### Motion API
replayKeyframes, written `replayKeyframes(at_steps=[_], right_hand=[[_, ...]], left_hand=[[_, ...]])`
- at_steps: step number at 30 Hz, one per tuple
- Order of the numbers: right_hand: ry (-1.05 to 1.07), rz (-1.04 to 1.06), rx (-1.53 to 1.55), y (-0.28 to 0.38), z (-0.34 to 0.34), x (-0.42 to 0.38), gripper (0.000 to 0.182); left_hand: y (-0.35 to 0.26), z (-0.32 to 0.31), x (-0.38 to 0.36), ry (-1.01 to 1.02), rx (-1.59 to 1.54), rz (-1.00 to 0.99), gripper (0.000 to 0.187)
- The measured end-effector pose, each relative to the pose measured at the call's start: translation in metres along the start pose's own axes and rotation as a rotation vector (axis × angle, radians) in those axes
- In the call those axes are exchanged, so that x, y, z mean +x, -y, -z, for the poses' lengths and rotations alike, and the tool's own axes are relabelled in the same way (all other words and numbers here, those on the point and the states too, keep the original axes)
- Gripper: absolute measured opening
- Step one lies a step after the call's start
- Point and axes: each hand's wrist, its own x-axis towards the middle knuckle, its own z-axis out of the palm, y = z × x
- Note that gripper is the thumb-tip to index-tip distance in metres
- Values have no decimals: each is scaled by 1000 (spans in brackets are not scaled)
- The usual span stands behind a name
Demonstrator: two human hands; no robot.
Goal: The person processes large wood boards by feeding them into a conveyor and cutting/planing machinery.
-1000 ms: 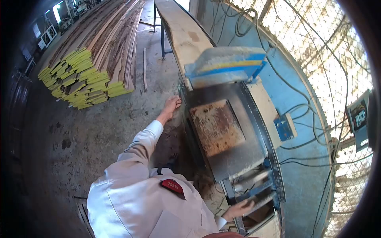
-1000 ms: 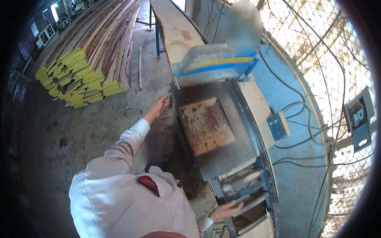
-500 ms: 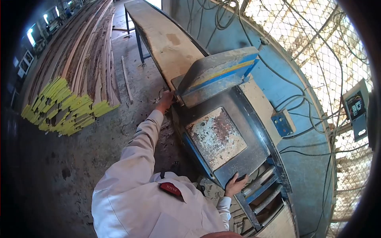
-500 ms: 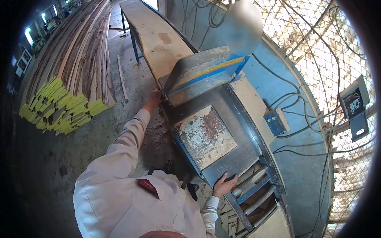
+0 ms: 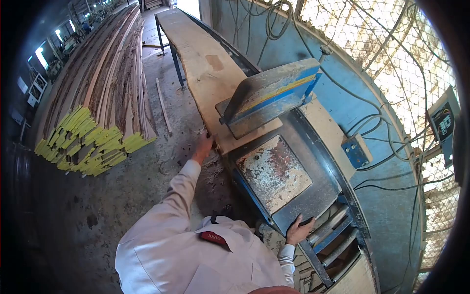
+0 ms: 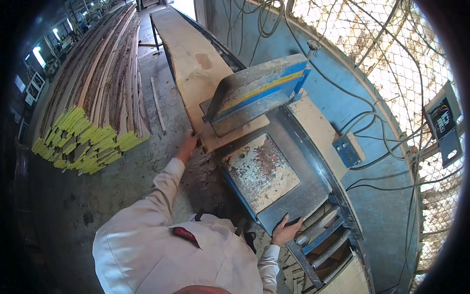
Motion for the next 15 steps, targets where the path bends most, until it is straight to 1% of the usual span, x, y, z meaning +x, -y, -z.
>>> replayKeyframes(at_steps=[1,3,4,6,8,10,11,13,15], right_hand=[[11,-6,2,0,-1,0,71],[-8,29,36,-1,-2,1,72],[3,32,39,-1,-3,-1,72],[22,-4,28,0,-1,-1,73],[17,16,39,-6,-1,-2,73],[27,13,78,3,3,-3,73],[35,28,94,6,1,-2,73],[-2,54,143,-3,1,-5,71],[-33,45,145,-24,-6,-3,68]], left_hand=[[13,8,-13,11,10,15,35],[16,7,-54,5,11,38,36],[9,1,-77,4,0,56,37],[-21,-15,-124,79,1,92,36],[8,-34,-147,131,-101,99,37],[-4,-53,-189,106,1,123,42],[16,-65,-202,98,21,87,43],[26,-78,-222,107,45,55,43],[2,-93,-266,239,72,298,44]])
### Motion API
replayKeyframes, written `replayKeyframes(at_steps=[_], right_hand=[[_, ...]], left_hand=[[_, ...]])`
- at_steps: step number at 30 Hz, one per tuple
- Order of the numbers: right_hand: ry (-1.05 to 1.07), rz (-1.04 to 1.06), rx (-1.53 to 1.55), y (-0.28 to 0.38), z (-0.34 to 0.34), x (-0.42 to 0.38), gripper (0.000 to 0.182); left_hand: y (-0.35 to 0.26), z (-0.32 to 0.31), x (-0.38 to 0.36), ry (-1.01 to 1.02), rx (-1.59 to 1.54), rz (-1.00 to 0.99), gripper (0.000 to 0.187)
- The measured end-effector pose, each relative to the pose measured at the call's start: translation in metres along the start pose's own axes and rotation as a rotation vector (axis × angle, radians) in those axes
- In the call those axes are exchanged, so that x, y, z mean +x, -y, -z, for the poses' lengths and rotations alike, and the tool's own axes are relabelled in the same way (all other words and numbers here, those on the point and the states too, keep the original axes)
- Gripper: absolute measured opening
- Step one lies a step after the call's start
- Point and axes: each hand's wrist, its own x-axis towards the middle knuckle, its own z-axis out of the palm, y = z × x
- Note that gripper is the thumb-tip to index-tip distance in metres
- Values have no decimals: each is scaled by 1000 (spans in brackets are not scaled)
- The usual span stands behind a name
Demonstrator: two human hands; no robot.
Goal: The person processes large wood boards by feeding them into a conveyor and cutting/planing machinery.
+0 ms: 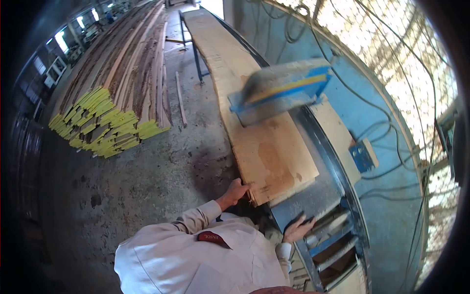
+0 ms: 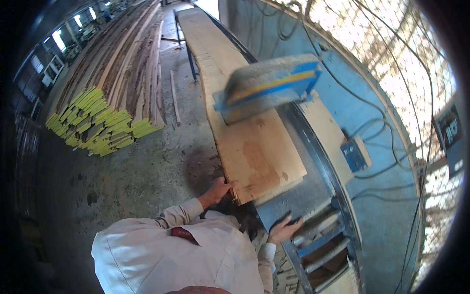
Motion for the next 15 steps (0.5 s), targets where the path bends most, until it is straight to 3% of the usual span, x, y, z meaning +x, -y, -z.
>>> replayKeyframes(at_steps=[2,8,15], right_hand=[[15,-68,578,-12,3,3,60],[-29,9,358,-22,83,19,46],[61,-17,417,-42,111,32,44]], left_hand=[[-3,-23,-32,67,-72,58,45],[12,-66,-92,224,-71,171,45],[42,-97,-126,337,-32,225,49]])
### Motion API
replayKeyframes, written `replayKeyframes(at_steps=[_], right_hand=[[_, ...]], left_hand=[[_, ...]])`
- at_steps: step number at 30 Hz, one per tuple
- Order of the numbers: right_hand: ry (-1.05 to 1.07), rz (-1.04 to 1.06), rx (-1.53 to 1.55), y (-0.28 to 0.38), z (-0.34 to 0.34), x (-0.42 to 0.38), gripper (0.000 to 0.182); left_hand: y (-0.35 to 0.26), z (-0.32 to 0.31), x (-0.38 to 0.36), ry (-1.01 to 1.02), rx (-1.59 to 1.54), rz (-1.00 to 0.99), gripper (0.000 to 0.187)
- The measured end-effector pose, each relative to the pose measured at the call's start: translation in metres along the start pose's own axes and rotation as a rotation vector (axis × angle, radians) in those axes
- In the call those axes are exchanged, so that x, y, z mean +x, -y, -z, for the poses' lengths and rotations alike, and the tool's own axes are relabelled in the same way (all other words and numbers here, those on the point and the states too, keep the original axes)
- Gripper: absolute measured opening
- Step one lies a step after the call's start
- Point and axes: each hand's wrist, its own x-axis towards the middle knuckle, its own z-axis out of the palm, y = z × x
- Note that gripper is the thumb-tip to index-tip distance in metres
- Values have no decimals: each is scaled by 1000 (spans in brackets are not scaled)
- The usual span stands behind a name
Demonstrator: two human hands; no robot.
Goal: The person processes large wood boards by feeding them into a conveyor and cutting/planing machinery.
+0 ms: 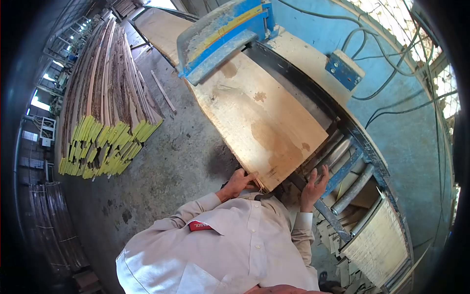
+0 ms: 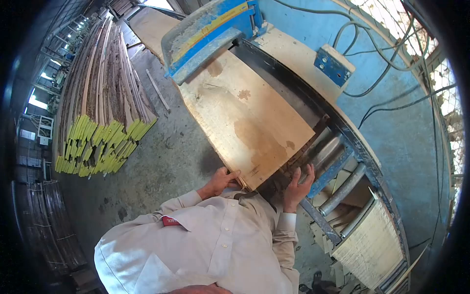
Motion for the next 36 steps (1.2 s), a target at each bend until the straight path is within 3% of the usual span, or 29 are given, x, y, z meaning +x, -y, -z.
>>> replayKeyframes(at_steps=[10,14,17,19,28,33,36], right_hand=[[201,-107,136,-24,-5,7,46],[214,9,-119,-19,-16,13,57],[200,163,-233,-23,-21,11,63],[183,241,-278,-27,-24,10,64],[159,215,-248,-33,-27,7,63],[60,122,-167,-26,-29,-11,61],[24,212,-15,-9,-19,-27,62]], left_hand=[[-3,-13,-10,-13,103,65,47],[-12,-13,-5,-252,-40,-10,46],[-15,10,11,-249,-218,-156,42],[-15,14,16,-259,-256,-139,37],[-25,20,13,-188,-190,-137,37],[-36,10,15,-2,-153,-142,37],[-35,7,8,98,-186,-155,35]])
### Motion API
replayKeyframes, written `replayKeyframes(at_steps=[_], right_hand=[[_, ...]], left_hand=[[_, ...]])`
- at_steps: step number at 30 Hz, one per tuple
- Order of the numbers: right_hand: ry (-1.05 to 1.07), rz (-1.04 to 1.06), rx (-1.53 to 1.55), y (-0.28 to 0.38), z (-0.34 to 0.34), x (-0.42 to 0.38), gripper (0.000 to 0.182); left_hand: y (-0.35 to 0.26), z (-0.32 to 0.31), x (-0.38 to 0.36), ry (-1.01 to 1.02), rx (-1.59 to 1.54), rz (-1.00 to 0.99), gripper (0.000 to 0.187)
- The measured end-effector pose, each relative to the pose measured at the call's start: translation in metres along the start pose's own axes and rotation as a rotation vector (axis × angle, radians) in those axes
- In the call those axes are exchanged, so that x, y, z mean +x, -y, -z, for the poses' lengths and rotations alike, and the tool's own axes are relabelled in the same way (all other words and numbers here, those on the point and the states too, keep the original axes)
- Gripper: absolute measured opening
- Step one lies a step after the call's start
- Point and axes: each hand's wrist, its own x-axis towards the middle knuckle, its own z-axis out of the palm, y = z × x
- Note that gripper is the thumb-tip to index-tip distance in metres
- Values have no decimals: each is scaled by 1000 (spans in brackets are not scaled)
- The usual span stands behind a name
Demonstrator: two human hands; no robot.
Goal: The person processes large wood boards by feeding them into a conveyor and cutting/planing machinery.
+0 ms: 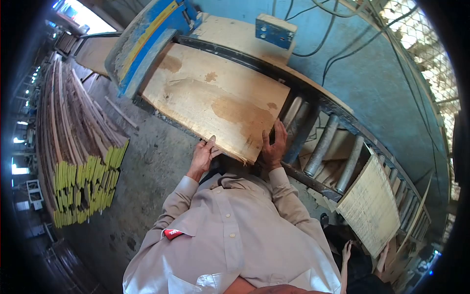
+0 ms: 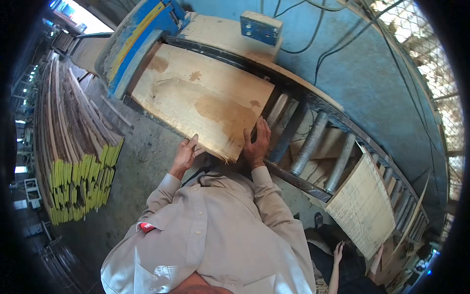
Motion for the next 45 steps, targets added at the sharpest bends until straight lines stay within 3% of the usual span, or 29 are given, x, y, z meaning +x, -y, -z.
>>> replayKeyframes(at_steps=[7,12,15,24,34,45], right_hand=[[-15,-10,-165,23,21,-12,63],[68,-223,75,40,43,-10,66],[112,-273,70,48,51,-3,67],[53,-260,227,64,57,5,65],[141,-326,232,49,61,3,62],[93,-384,319,36,46,1,57]], left_hand=[[-20,-21,-17,80,23,67,34],[-31,-36,-28,124,18,93,37],[-28,-33,-23,150,-11,135,34],[-31,-42,-28,138,-18,152,34],[-26,-36,-26,100,-21,178,33],[-30,-29,-13,155,171,239,37]])
